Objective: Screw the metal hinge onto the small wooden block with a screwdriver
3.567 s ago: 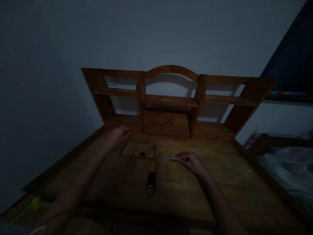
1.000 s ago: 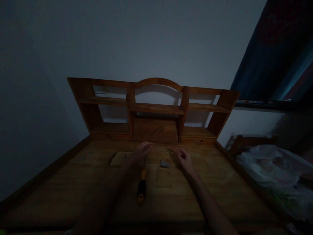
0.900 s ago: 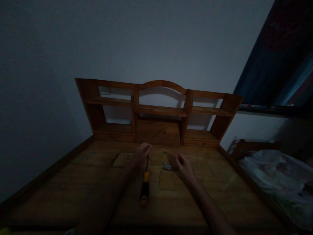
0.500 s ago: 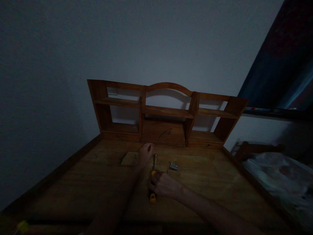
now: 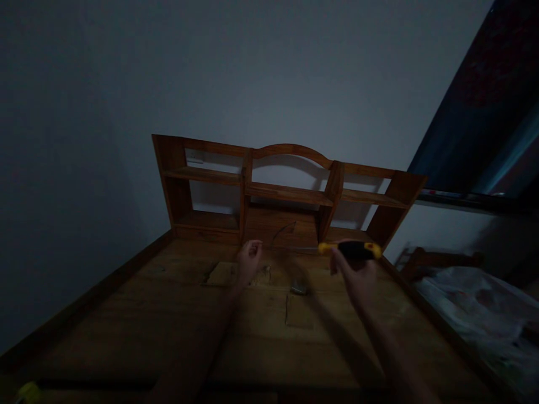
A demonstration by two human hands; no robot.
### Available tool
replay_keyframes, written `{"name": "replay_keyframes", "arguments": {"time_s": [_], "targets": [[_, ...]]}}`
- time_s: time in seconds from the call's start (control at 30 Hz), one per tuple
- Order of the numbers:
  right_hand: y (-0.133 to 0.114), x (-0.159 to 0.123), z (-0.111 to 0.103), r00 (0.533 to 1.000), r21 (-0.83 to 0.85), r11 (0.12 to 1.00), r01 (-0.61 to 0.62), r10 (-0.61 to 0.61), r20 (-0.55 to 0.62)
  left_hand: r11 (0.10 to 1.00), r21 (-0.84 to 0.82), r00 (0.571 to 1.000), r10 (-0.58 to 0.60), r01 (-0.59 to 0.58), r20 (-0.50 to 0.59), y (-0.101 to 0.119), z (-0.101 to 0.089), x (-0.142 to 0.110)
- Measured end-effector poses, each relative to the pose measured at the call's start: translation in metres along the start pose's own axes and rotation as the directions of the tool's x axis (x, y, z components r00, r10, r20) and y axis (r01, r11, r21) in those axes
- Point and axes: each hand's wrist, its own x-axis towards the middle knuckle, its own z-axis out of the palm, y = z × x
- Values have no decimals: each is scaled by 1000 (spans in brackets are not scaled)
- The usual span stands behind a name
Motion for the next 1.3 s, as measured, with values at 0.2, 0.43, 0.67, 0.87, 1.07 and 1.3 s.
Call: {"name": "replay_keyframes", "arguments": {"time_s": [0.2, 0.43, 0.67, 0.87, 1.07, 1.3], "targets": [[-32, 106, -30, 989, -62, 998, 12, -3, 150, 992, -16, 702, 101, -127, 704, 20, 30, -44], [-20, 110, -12, 881, -397, 885, 243, -30, 472, 943, 116, 677, 134, -311, 724, 33, 35, -59], [9, 92, -6, 780, -311, 925, 219, 25, 625, 926, 162, 655, 112, -342, 747, 43, 39, -56], [24, 98, -19, 788, -353, 904, 243, 28, 615, 902, 143, 615, 156, -408, 773, 52, 40, -54], [26, 102, -19, 800, -415, 858, 302, 9, 600, 892, 179, 636, 143, -414, 758, 60, 37, -54], [23, 101, -12, 776, -398, 847, 352, -27, 630, 894, 225, 676, 109, -387, 729, 56, 36, -57]]}}
